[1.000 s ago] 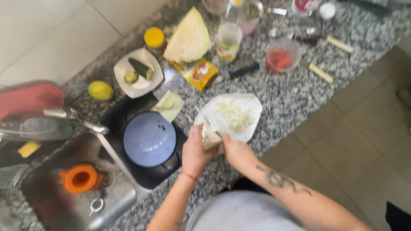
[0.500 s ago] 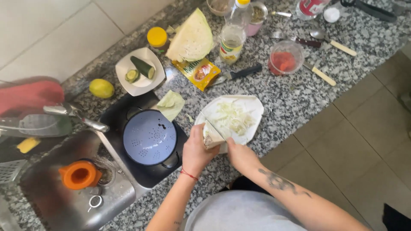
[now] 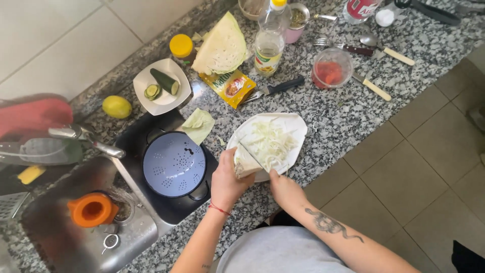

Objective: The person cuts a wedge of cabbage on a white cutting board using a knife, then transfers the chopped pieces into a blue colander in the sink. They rinse the cabbage under running water and place the empty cutting board on the counter.

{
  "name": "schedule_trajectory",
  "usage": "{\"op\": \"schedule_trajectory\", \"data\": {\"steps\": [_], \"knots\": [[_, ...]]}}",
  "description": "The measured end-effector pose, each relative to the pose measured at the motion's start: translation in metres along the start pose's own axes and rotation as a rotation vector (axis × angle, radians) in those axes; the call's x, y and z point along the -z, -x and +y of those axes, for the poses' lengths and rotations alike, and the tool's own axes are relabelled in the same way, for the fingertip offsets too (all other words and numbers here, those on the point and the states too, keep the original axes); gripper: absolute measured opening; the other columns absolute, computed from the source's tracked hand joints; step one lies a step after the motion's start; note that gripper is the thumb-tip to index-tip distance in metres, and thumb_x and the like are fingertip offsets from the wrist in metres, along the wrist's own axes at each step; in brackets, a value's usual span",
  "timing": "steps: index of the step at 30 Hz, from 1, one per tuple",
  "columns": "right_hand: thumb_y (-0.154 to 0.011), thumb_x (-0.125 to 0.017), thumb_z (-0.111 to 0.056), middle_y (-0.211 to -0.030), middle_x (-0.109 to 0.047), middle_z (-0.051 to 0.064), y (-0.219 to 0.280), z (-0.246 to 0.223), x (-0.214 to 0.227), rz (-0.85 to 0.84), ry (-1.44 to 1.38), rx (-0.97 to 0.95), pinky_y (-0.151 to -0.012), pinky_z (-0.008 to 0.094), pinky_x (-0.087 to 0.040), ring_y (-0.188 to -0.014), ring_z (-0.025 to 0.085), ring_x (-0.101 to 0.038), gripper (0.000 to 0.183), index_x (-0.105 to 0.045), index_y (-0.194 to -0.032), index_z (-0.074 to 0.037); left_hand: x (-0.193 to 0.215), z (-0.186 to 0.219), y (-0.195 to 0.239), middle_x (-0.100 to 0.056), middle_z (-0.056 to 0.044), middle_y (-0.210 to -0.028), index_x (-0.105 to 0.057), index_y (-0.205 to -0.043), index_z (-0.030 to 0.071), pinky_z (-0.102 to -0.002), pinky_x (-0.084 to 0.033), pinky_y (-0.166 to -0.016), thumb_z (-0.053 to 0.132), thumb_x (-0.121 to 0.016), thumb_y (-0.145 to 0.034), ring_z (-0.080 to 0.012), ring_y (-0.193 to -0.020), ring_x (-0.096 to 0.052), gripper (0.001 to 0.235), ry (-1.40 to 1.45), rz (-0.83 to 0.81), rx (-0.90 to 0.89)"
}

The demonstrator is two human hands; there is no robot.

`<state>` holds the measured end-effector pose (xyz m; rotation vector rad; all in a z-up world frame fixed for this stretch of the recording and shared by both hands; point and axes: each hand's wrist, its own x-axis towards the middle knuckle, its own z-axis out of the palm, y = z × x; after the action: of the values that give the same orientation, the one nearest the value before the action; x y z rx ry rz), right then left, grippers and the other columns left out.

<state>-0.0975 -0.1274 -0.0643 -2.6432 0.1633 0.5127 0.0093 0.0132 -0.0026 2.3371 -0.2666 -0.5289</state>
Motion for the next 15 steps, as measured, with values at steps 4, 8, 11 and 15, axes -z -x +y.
{"op": "schedule_trajectory", "data": {"steps": [4, 8, 11, 15], "knots": [[-0.087, -0.044, -0.01, -0.069, -0.063, 0.018, -0.009, 0.013, 0.011, -0.023, 0.084, -0.046, -0.054, 0.046, -0.056, -0.067, 0.037, -0.068, 0.02, -0.047, -0.104, -0.002, -0.005, -0.004, 0.001, -0.054, -0.009, -0.114, -0.043, -0.122, 0.017, -0.056, -0.054, -0.079, 0.028, -0.072, -0.064, -0.0481, -0.092, -0.06, 0.066, 0.022, 0.005, -0.01], [-0.087, -0.04, -0.011, -0.066, -0.064, 0.019, -0.025, 0.035, 0.037, 0.043, 0.116, -0.118, -0.053, 0.045, -0.055, -0.063, 0.037, -0.068, 0.022, -0.045, -0.107, -0.001, -0.006, -0.01, -0.003, -0.053, -0.011, -0.116, -0.042, -0.123, 0.016, -0.058, -0.054, -0.081, 0.028, -0.074, -0.063, -0.0485, -0.092, -0.06, 0.068, 0.006, 0.02, -0.029], [-0.088, -0.042, -0.008, -0.063, -0.064, 0.021, -0.021, 0.031, 0.047, 0.091, 0.077, -0.099, -0.047, 0.039, -0.055, -0.057, 0.033, -0.067, 0.027, -0.047, -0.111, 0.005, -0.003, -0.009, 0.004, -0.053, -0.012, -0.117, -0.042, -0.124, 0.015, -0.058, -0.054, -0.08, 0.027, -0.074, -0.064, -0.0487, -0.094, -0.059, 0.069, 0.021, 0.018, -0.048], [-0.094, -0.043, -0.021, -0.057, -0.061, 0.02, -0.031, 0.047, 0.038, 0.098, -0.099, -0.108, -0.037, 0.034, -0.048, -0.047, 0.029, -0.063, 0.029, -0.048, -0.108, 0.005, 0.013, 0.005, 0.008, -0.048, -0.013, -0.126, -0.038, -0.135, 0.019, -0.063, -0.048, -0.088, 0.026, -0.074, -0.065, -0.0508, -0.105, -0.053, 0.079, 0.121, -0.003, -0.053]]}}
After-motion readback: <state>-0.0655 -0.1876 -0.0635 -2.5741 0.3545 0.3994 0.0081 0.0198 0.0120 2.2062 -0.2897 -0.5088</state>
